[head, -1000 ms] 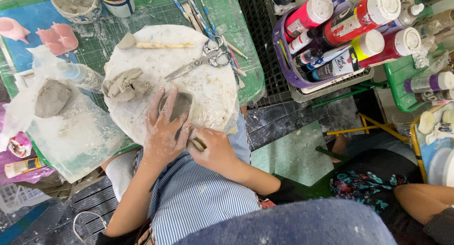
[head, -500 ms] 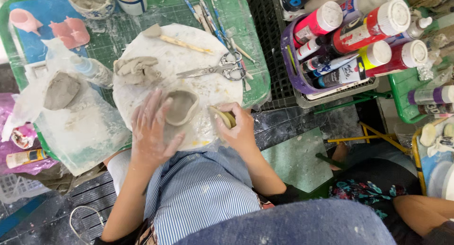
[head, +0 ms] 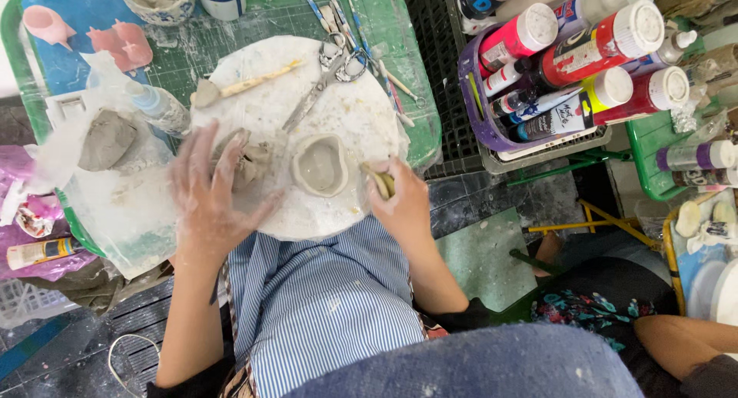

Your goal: The person shapes a piece of clay by hand on a rotating work surface, using a sponge to smooth the exterior and a small wooden tool to define the rim and interior of a small vessel.

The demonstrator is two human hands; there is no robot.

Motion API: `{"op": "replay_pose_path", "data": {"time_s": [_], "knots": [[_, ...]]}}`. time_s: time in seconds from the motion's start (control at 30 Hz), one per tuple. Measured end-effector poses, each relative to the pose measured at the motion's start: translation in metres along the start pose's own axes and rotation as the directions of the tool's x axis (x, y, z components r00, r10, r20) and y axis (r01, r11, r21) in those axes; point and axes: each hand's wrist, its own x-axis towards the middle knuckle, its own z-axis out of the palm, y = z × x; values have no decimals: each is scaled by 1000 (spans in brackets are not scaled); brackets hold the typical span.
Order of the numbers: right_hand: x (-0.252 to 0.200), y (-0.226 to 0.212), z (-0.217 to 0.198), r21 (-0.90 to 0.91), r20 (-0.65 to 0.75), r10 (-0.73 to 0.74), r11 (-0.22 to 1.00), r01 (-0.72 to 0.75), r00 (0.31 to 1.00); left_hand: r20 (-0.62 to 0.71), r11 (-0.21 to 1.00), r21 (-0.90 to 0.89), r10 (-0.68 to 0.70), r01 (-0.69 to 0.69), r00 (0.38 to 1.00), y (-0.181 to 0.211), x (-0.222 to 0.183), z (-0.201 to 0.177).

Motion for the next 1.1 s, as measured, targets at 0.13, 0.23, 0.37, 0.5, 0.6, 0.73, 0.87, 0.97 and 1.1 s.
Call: {"op": "replay_pose_path", "data": {"time_s": [0.13,0.23,0.37,0.5,0.6,0.73,0.87,0.97,1.1], "knots": [[-17,-19,5,20,97,81,996,-83,992,140,964,-229,-108,138,984,-11,0,8],[-22,-22,9,68,99,42,996,-49,994,129,940,-293,-142,175,981,-24,2,17],[-7,-1,4,72,170,257,960,-272,951,153,894,-333,-261,298,953,-37,5,23],[12,25,1,83,16,134,987,-134,991,129,776,-459,-424,433,896,-42,0,20],[24,33,1,24,-221,-25,999,31,975,122,782,-408,-465,471,877,-41,0,23],[17,22,-1,-27,-188,9,1000,-15,982,6,900,-317,-314,300,949,-18,-4,40],[1,0,8,-150,-24,176,973,-177,984,0,933,-274,-243,233,970,-3,-12,49],[-14,-23,18,-179,-40,179,967,-183,983,19,931,-272,-246,242,969,-2,-14,48],[-24,-38,17,-169,-77,-35,985,22,996,-9,944,-230,-243,235,970,3,-15,50]]}}
